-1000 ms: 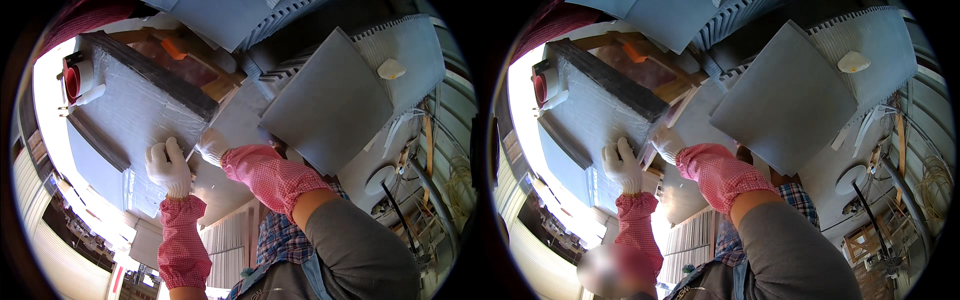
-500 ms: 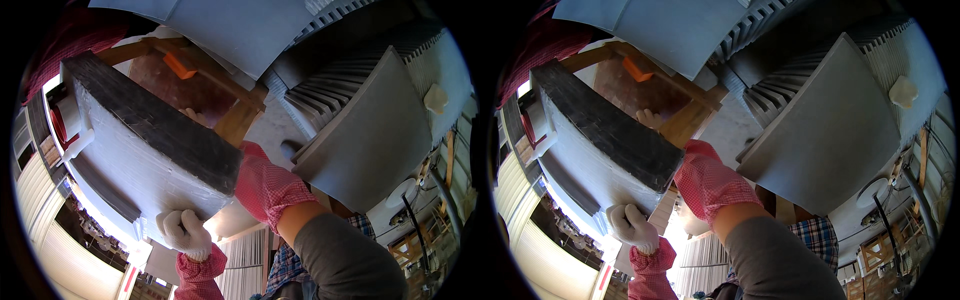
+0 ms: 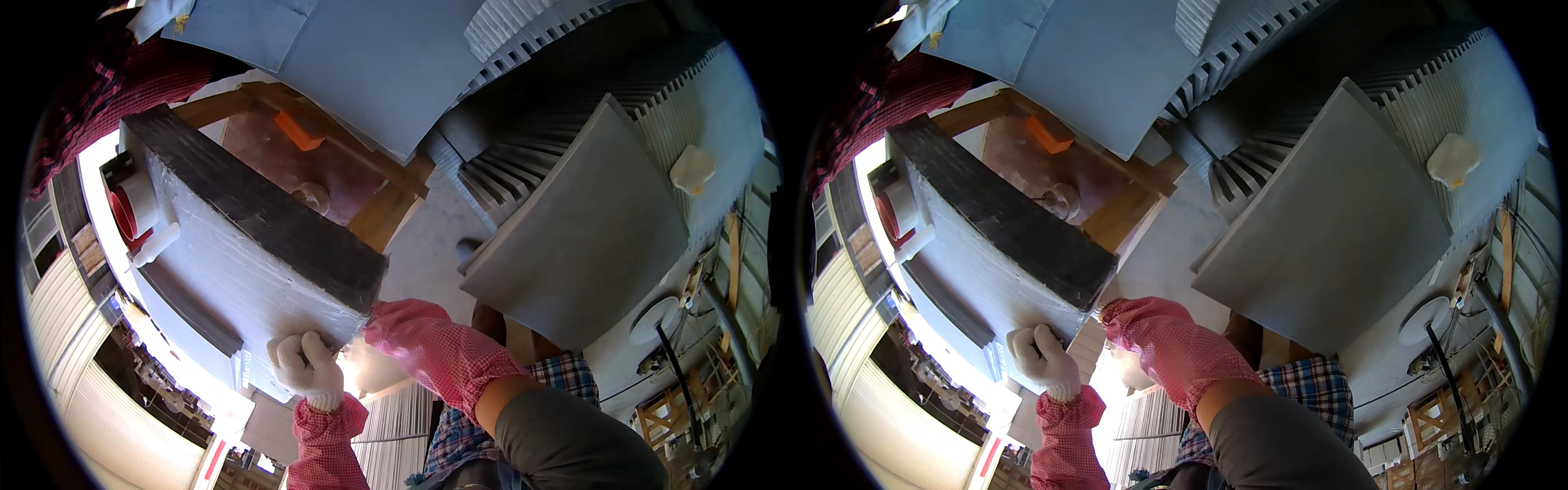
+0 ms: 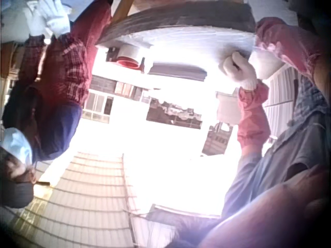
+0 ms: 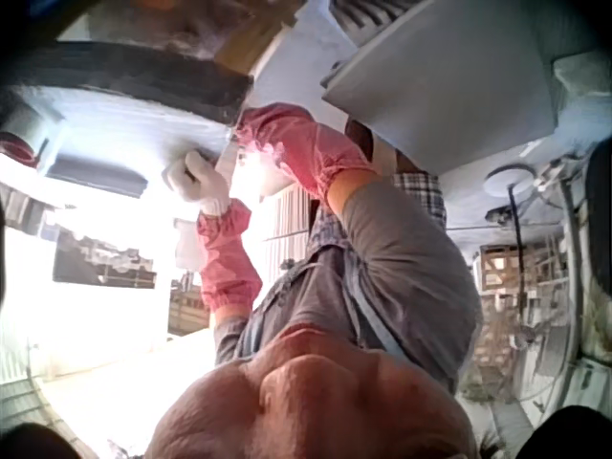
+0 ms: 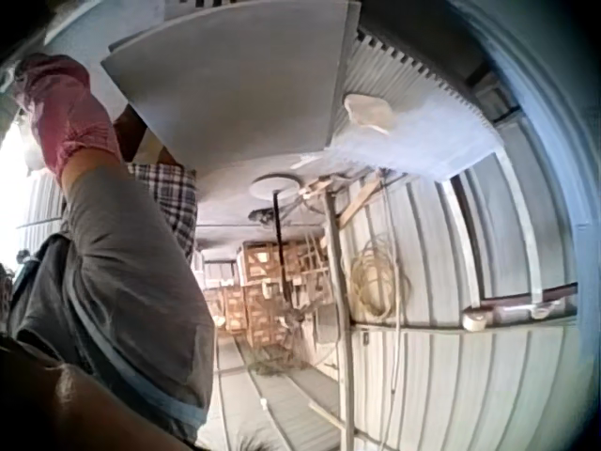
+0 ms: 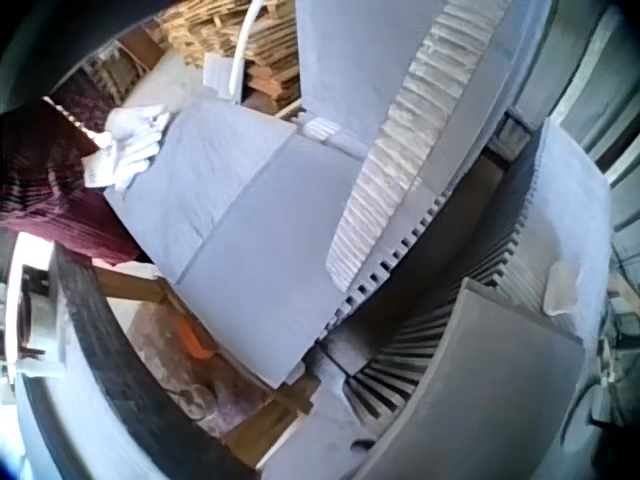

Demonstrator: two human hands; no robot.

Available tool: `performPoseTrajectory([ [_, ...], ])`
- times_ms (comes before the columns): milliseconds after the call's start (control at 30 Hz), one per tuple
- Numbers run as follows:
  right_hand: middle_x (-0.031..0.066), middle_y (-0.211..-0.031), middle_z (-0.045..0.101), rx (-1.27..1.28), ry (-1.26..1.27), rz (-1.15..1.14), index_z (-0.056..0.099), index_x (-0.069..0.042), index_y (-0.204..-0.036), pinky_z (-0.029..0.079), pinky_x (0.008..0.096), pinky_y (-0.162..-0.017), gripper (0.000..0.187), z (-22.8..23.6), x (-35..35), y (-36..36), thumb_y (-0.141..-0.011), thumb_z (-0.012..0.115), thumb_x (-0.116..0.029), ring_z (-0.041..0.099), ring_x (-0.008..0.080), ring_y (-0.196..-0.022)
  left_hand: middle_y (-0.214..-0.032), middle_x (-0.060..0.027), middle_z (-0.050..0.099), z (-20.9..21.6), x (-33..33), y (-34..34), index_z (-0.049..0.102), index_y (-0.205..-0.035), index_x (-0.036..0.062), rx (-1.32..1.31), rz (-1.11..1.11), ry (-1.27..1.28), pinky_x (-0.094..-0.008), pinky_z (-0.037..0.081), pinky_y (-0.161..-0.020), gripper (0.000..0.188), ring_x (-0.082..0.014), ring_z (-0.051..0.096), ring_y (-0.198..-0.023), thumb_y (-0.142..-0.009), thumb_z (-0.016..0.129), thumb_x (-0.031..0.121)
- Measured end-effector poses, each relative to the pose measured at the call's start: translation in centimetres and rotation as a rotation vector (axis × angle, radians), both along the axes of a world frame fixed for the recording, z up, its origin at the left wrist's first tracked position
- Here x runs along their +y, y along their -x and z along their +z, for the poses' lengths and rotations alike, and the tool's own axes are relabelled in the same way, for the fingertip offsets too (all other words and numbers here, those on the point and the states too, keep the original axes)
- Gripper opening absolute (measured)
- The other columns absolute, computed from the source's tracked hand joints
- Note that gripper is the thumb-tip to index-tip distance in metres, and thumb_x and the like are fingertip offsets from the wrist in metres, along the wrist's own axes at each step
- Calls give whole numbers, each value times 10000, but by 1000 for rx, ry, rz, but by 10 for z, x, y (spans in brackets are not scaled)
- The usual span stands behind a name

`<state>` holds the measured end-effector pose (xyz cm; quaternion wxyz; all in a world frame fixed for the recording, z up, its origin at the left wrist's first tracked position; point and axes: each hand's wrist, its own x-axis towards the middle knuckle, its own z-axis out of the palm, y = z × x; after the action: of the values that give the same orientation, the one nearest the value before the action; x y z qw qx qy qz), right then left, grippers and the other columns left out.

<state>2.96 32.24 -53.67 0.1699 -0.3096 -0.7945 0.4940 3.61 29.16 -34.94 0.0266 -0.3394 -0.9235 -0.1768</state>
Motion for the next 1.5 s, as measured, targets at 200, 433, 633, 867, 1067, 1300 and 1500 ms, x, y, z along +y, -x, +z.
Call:
performPoseTrajectory([
  [200,177,-1037,718,-376,291,516,720,-55,-1031,543,511,-859,245,67,-24,-100,-900,683,-259,697,360,-982,-765,-111,570,-3,-8,10,612,-778,41,95,-79,-16,-396,451,-562,136,-268,564,-639,-790,744,9],
  [433,130,-878,779,-695,498,1494,798,-87,-1046,570,424,-809,367,162,115,-128,-948,637,-402,731,313,-781,-669,-71,556,3,-13,9,586,-668,133,156,-19,16,-446,440,-506,253,-307,589,-600,-740,821,192],
  [633,149,-1042,747,-124,-107,476,627,-112,-1276,590,439,-776,504,250,175,0,-865,787,-357,732,346,-923,-652,-62,548,17,-1,12,582,-656,138,160,7,-2,-440,443,-497,277,-302,604,-595,-751,823,236],
  [867,84,-1110,702,51,-378,253,621,-140,-1253,591,452,-773,514,232,124,151,-827,836,-332,708,322,-968,-670,-79,558,14,1,14,591,-675,119,121,3,8,-449,454,-521,244,-318,604,-614,-758,805,201],
  [1067,72,-971,720,312,-321,223,703,-163,-1042,592,425,-764,258,205,145,136,-845,833,-266,721,313,-881,-681,-94,554,9,2,12,583,-672,116,113,-13,-6,-461,452,-545,242,-328,589,-628,-747,805,180],
  [1300,108,-965,710,77,-355,119,656,-129,-1093,623,388,-672,269,171,204,32,-897,803,-241,740,317,-802,-679,-90,546,9,3,10,560,-678,110,138,-8,6,-459,429,-543,250,-326,561,-621,-736,801,138],
  [1500,143,-939,696,-175,-325,174,630,-100,-1069,588,463,-650,190,112,196,5,-971,681,-255,715,369,-755,-720,-115,565,8,4,8,605,-729,93,123,-13,26,-466,444,-567,183,-340,567,-644,-752,786,93],
])
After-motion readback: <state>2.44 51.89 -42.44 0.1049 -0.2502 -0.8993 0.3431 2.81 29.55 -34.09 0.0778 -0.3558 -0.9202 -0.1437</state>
